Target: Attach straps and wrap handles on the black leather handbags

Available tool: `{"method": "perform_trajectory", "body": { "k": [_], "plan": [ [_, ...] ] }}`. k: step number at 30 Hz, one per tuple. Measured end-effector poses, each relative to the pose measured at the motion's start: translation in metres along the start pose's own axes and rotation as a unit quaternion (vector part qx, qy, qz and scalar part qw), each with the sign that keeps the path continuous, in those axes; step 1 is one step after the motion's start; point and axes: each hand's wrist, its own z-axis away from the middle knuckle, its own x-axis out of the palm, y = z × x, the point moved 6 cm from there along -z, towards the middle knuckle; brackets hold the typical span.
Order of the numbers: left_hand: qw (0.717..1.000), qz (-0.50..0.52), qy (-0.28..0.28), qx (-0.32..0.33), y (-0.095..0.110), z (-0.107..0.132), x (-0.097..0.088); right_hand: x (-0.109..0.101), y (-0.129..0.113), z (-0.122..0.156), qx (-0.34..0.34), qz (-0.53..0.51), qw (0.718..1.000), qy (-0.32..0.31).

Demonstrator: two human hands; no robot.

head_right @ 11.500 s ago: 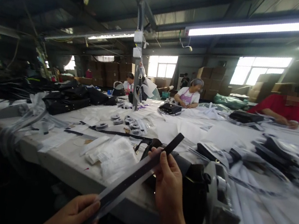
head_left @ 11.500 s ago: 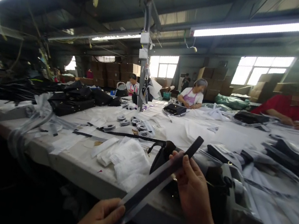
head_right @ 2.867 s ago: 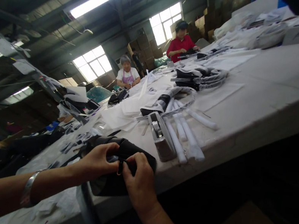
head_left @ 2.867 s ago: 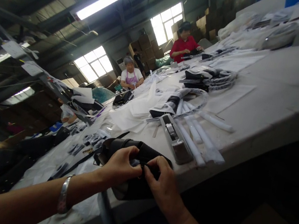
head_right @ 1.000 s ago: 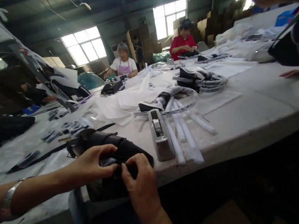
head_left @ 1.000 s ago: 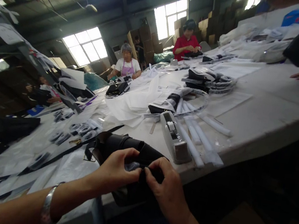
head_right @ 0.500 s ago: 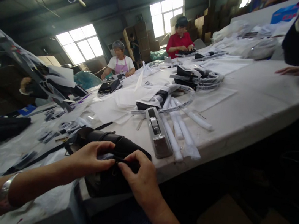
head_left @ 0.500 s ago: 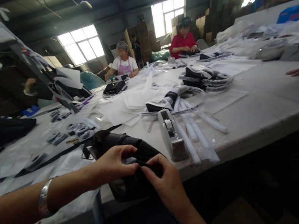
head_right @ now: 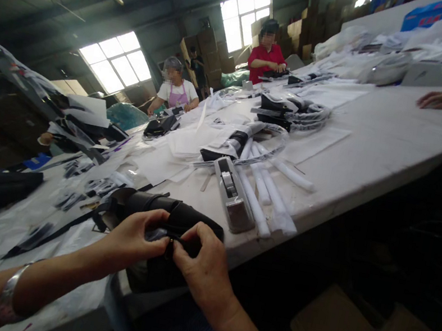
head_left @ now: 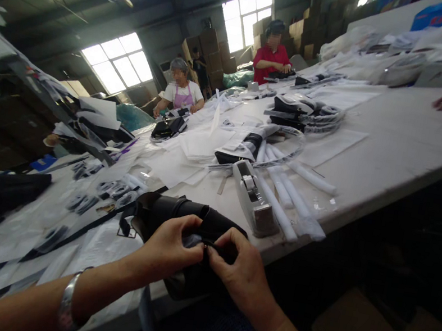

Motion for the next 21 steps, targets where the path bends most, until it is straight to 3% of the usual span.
{"method": "perform_trajectory", "body": {
  "k": [6, 9, 11, 13, 15, 18, 21],
  "plan": [
    [0.997, 0.037, -0.064, 0.029, 0.007, -0.006, -0.018, -0.014, -0.005, -0.01, -0.015, 0.017, 0.999, -0.032],
    [0.994, 0.088, -0.06, 0.021, 0.008, 0.002, -0.034, -0.027, -0.017, -0.012, -0.066, 0.088, 0.994, 0.008],
    [0.993, 0.113, -0.025, 0.016, 0.006, 0.009, -0.045, -0.031, -0.033, -0.011, -0.137, 0.139, 0.98, 0.037],
    [0.989, 0.146, 0.012, 0.009, 0.001, 0.019, -0.054, -0.024, -0.053, -0.01, -0.226, 0.181, 0.957, 0.017],
    [0.985, 0.162, 0.051, 0.016, -0.005, 0.033, -0.061, -0.007, -0.072, -0.009, -0.306, 0.218, 0.925, -0.049],
    [0.974, 0.156, 0.157, 0.052, -0.02, 0.063, -0.075, 0.022, -0.093, -0.01, -0.382, 0.265, 0.87, -0.163],
    [0.954, 0.139, 0.262, 0.052, -0.055, 0.101, -0.071, 0.042, -0.101, -0.014, -0.407, 0.281, 0.84, -0.224]
  ]
}}
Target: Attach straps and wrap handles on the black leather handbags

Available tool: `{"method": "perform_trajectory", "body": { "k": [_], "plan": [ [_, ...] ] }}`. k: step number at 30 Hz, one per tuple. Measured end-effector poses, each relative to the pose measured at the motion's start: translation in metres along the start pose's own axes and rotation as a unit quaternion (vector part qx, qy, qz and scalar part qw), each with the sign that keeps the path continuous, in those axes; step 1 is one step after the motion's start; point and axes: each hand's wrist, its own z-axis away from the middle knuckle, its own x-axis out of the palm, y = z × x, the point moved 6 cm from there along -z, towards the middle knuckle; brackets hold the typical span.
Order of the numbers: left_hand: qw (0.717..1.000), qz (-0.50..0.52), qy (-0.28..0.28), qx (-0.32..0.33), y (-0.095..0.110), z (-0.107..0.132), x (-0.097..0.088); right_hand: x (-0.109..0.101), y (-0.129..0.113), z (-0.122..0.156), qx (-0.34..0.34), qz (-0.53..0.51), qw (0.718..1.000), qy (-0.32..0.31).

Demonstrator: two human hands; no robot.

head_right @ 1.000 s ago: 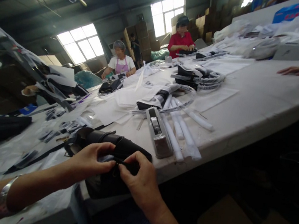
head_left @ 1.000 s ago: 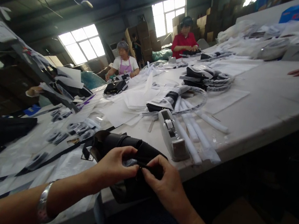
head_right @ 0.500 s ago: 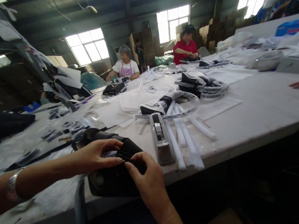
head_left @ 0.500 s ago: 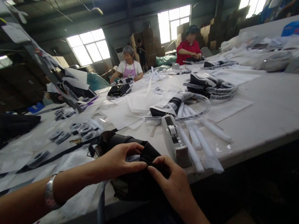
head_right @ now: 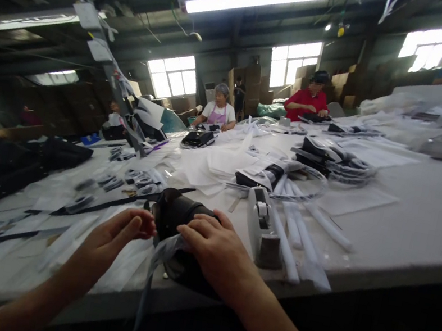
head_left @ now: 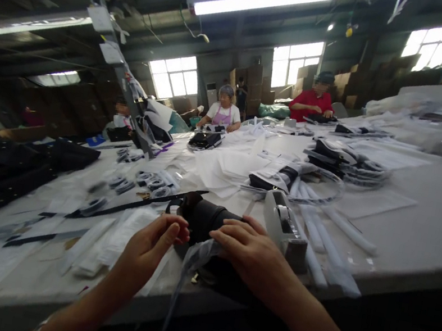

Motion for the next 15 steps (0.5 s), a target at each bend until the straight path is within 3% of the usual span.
{"method": "perform_trajectory", "body": {
  "k": [2, 5, 8, 11, 15],
  "plan": [
    [0.999, -0.037, 0.025, -0.008, -0.032, 0.028, 0.0, 0.001, 0.004, -0.004, -0.002, -0.016, 1.0, 0.021],
    [0.997, -0.074, -0.002, -0.02, -0.083, 0.065, 0.023, -0.001, 0.017, 0.001, 0.033, -0.068, 0.994, 0.079],
    [0.997, -0.072, -0.024, -0.029, -0.108, 0.082, 0.038, -0.001, 0.025, 0.007, 0.07, -0.085, 0.991, 0.072],
    [0.995, -0.103, -0.008, -0.007, -0.093, 0.077, 0.023, -0.009, 0.013, 0.001, 0.057, -0.013, 0.998, 0.034],
    [0.975, -0.207, 0.017, 0.084, -0.027, 0.054, -0.013, -0.021, -0.035, -0.029, -0.066, 0.131, 0.989, -0.005]
  ]
}}
